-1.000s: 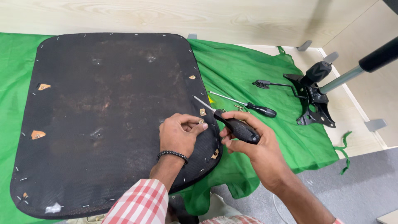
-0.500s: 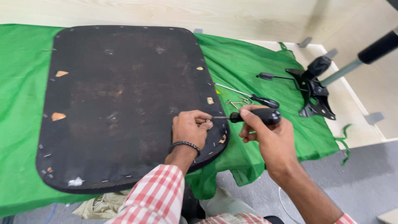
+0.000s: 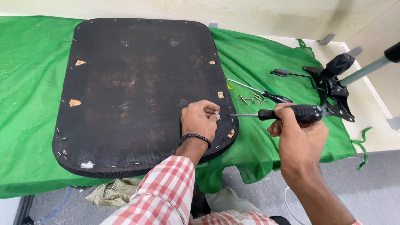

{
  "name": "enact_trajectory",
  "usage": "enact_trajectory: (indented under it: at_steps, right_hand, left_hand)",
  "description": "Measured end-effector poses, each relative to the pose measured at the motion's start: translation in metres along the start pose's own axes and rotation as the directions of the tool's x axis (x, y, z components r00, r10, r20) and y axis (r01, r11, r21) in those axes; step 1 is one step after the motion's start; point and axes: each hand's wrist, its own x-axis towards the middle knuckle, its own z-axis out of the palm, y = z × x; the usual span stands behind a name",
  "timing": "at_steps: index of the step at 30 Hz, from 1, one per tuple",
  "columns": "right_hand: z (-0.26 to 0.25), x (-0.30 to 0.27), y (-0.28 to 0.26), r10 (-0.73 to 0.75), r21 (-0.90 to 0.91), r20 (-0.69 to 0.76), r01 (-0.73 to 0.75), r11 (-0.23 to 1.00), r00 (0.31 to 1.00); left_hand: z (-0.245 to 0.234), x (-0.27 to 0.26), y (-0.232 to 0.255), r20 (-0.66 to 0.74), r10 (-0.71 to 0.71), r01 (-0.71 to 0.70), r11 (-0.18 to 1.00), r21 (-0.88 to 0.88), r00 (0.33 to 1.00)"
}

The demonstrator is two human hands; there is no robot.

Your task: The person uses a screwdriver to fasten multiple screws into the underside of a black upholstered chair seat. They pick up screws from a green cloth, align them with pre-drilled holes, and tighten them one by one.

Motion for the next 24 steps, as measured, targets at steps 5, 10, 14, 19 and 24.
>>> enact_trajectory:
  at_steps: [5,10,14,19,24]
  right_hand:
    - [-0.016,0.001,0.004,-0.027,-0.018,0.018,0.027,0.999,0.999]
    - [-0.03,-0.001,0.005,-0.096,-0.03,0.083,0.099,0.995,0.992]
    - [-0.041,-0.005,0.008,-0.075,-0.051,0.07,0.078,0.996,0.995]
    - [-0.046,-0.006,0.014,-0.071,-0.007,0.091,0.072,0.997,0.993]
    - [-0.047,-0.009,0.018,-0.075,-0.011,0.123,0.077,0.997,0.99]
  left_hand:
    - [0.014,-0.003,0.005,-0.006,0.022,-0.022,0.999,0.028,1.0]
    - [0.024,-0.008,0.008,0.032,0.019,-0.021,0.998,0.063,0.999]
    - [0.029,-0.01,0.006,0.057,0.031,-0.035,0.996,0.084,0.998]
    - [0.027,-0.014,0.003,0.084,0.128,-0.14,0.977,0.162,0.988]
    - [0.023,-0.018,-0.002,0.072,0.145,-0.155,0.974,0.167,0.987]
